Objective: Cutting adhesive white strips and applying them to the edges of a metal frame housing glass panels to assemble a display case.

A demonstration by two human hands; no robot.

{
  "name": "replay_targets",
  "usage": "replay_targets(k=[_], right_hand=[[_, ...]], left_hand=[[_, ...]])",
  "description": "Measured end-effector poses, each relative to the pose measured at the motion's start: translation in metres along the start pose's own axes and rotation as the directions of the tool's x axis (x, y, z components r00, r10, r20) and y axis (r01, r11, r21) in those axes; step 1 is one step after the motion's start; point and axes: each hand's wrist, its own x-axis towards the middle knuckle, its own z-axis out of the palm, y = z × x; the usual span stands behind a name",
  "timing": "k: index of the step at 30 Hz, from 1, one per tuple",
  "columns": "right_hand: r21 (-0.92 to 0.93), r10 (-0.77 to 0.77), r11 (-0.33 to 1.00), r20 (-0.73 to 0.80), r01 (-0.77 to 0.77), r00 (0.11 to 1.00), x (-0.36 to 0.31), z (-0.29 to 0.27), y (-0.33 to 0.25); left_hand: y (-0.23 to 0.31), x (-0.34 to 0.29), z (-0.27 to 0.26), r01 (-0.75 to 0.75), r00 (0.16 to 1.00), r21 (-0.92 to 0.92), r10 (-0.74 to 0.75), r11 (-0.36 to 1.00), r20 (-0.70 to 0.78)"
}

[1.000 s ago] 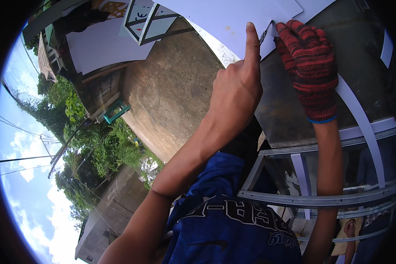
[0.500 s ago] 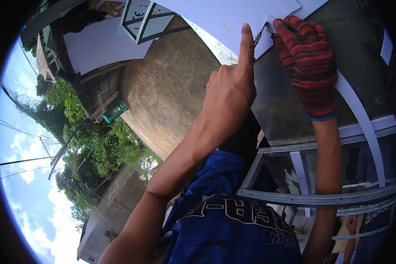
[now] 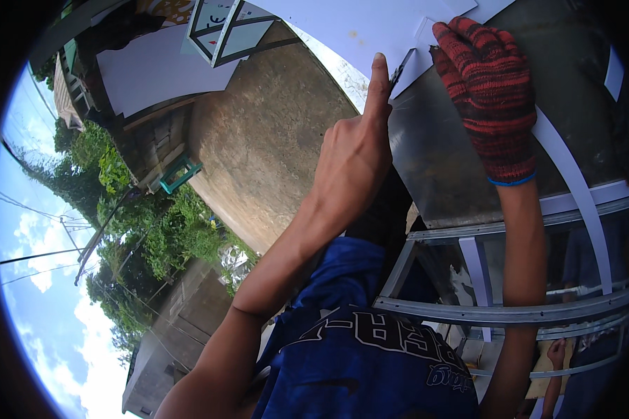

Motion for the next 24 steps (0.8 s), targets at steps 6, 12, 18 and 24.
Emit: replay_targets(k=[6, 12, 18, 24], right_hand=[[0.080, -0.015, 0.997, -0.045, 0.018, 0.999, 0.002, 0.000, 0.003], [0.103, 0.005, 0.995, -0.038, -0.002, 0.999, 0.003, -0.007, 0.000], [0.096, 0.019, 0.995, -0.047, -0.014, 0.999, 0.004, -0.007, -0.002], [0.090, 0.009, 0.996, -0.060, -0.003, 0.998, 0.005, -0.005, -0.002]], left_hand=[[-0.007, -0.006, 0.000, 0.020, 0.998, -0.080, -0.025, 0.997, -0.053], [0.000, 0.019, 0.001, -0.055, 0.996, -0.038, 0.053, 0.998, -0.066], [0.004, 0.027, 0.000, -0.086, 0.993, 0.007, 0.086, 0.996, -0.082], [0.006, 0.033, -0.003, -0.118, 0.988, 0.052, 0.122, 0.992, -0.096]])
